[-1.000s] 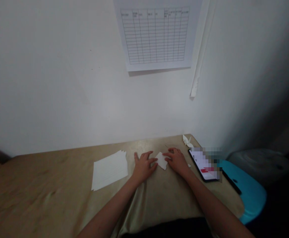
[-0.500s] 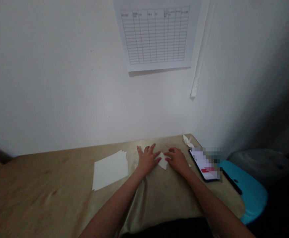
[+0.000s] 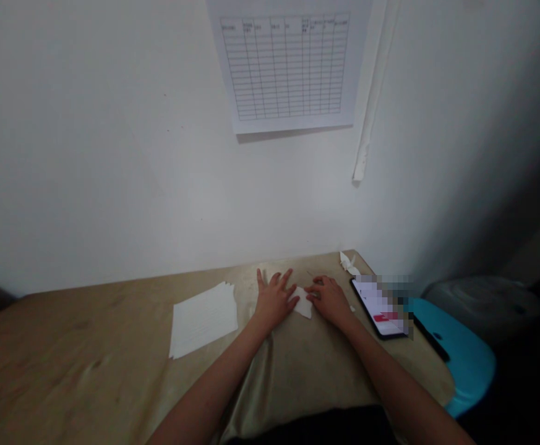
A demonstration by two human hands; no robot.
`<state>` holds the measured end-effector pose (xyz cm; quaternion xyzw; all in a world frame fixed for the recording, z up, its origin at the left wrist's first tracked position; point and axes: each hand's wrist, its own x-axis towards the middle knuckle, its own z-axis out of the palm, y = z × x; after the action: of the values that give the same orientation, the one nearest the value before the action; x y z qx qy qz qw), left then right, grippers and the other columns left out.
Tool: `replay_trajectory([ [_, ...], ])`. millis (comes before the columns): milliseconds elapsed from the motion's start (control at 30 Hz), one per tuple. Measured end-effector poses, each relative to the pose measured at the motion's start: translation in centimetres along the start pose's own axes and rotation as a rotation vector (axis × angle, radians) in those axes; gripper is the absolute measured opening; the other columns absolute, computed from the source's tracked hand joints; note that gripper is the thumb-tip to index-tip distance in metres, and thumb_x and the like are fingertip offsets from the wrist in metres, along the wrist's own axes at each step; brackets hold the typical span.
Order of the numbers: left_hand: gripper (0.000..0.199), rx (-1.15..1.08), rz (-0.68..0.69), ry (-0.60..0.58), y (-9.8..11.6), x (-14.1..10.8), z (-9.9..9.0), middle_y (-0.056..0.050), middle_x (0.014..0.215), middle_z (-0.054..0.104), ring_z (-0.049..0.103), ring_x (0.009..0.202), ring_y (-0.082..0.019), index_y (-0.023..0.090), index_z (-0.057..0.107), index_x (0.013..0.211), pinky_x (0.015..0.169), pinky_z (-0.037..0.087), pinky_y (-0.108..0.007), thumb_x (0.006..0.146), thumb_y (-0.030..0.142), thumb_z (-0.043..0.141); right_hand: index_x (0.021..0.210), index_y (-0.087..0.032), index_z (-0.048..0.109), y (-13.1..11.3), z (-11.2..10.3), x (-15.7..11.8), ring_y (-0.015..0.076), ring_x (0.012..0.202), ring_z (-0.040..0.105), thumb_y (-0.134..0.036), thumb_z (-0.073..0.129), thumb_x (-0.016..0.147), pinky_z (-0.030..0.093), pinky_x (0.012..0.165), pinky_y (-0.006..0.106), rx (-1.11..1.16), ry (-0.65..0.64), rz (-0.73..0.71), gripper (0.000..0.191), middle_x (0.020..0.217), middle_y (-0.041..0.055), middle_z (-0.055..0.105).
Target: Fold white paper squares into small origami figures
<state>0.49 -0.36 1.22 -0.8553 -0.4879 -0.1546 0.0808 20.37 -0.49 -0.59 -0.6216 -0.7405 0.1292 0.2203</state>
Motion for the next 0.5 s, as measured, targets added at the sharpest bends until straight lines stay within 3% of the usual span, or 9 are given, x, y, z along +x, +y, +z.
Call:
replay_trajectory([
  [300,0.028,-0.015,-0.013,-0.027,-0.5,-2.3,-1.1,0.0,0.154,0.043,0.046,0.131,-0.035,0.039,0.071,0.112,0.111,-0.009,-0.079,0.086,0.048,0.065,0.109,-0.028,0.074,0.1,0.1,0.1,0.0239,0.123,0.049,-0.03,0.066,0.087,0.036,0.105,0.036,-0.006,-0.005,0.0,0.024,0.129,0.0077,0.059],
  [500,0.025,-0.047,0.02,-0.036,-0.6,-3.7,-1.9,0.0,0.15,0.049,0.05,0.129,-0.032,0.037,0.074,0.106,0.112,-0.012,-0.076,0.089,0.049,0.061,0.111,-0.03,0.074,0.1,0.2,0.1,0.0238,0.124,0.048,-0.03,0.066,0.087,0.036,0.106,0.036,-0.01,-0.006,0.007,0.025,0.13,0.0068,0.058],
])
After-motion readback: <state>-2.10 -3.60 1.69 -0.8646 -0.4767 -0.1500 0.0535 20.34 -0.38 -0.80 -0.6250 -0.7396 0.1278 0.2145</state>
